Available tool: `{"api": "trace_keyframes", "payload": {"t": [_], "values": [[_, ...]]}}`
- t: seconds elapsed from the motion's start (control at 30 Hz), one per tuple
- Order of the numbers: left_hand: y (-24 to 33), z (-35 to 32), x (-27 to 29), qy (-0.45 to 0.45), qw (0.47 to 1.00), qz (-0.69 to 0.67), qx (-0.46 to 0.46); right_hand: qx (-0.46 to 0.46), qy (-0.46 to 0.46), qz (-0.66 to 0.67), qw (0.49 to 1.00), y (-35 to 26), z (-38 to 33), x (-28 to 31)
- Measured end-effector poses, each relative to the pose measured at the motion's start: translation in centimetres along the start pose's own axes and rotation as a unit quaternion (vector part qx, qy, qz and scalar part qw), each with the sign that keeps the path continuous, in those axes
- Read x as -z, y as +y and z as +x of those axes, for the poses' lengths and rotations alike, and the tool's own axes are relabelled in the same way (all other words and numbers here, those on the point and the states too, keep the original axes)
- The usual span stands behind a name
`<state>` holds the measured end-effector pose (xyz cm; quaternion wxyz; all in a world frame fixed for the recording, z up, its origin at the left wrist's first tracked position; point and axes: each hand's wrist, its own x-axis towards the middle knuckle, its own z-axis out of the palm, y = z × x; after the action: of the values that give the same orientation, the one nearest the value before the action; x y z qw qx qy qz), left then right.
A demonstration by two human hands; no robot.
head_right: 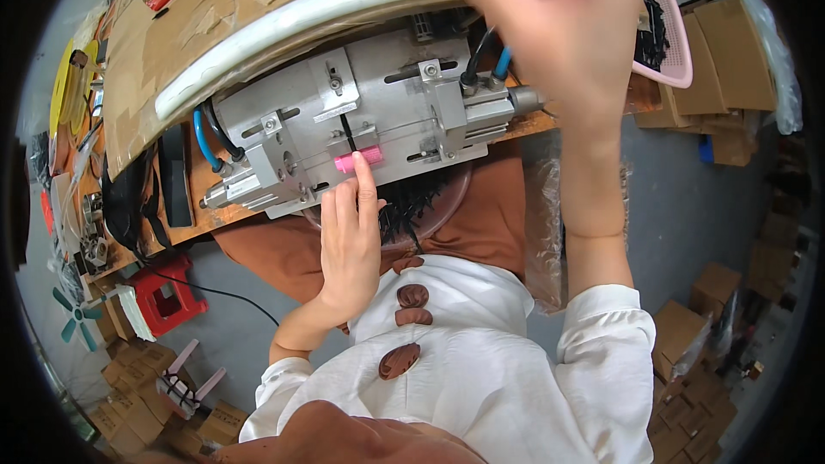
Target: The person picks up black cable ties from a cardboard box, inserts each one into a pneumatic machine on a workbench to process it, and then places the finished items into a pink plastic container.
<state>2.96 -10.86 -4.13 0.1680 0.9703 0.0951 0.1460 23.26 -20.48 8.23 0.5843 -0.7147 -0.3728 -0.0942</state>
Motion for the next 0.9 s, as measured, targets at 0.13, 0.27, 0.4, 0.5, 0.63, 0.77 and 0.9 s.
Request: {"api": "trace_keyframes", "payload": {"t": [0.13,0.27,0.4,0.5,0.63,0.77,0.9], "values": [[-0.2,-0.3,0.0,-0.004,1.000,0.005,0.008,0.104,-0.057,-0.089,0.989,0.7,-6.5,-1.3],[0.5,-0.3,1.0,-0.021,0.999,-0.030,0.020,0.114,-0.129,-0.111,0.979,1.5,-12.9,-3.2],[0.3,-1.6,2.4,0.050,0.996,-0.070,0.028,0.060,-0.211,-0.141,0.966,1.8,-16.1,-5.1],[-0.1,-2.4,3.1,0.050,0.996,-0.061,0.042,0.059,-0.242,-0.121,0.961,1.9,-16.0,-6.1],[-0.7,-2.4,3.1,0.042,0.996,-0.062,0.046,0.033,-0.256,-0.137,0.956,2.2,-15.7,-6.5],[-1.2,-2.7,3.6,0.055,0.994,-0.072,0.057,0.026,-0.244,-0.137,0.960,1.1,-14.2,-6.1],[-2.5,-2.7,5.2,0.059,0.992,-0.077,0.083,0.199,-0.206,-0.248,0.925,0.4,-6.9,-4.1]]}}
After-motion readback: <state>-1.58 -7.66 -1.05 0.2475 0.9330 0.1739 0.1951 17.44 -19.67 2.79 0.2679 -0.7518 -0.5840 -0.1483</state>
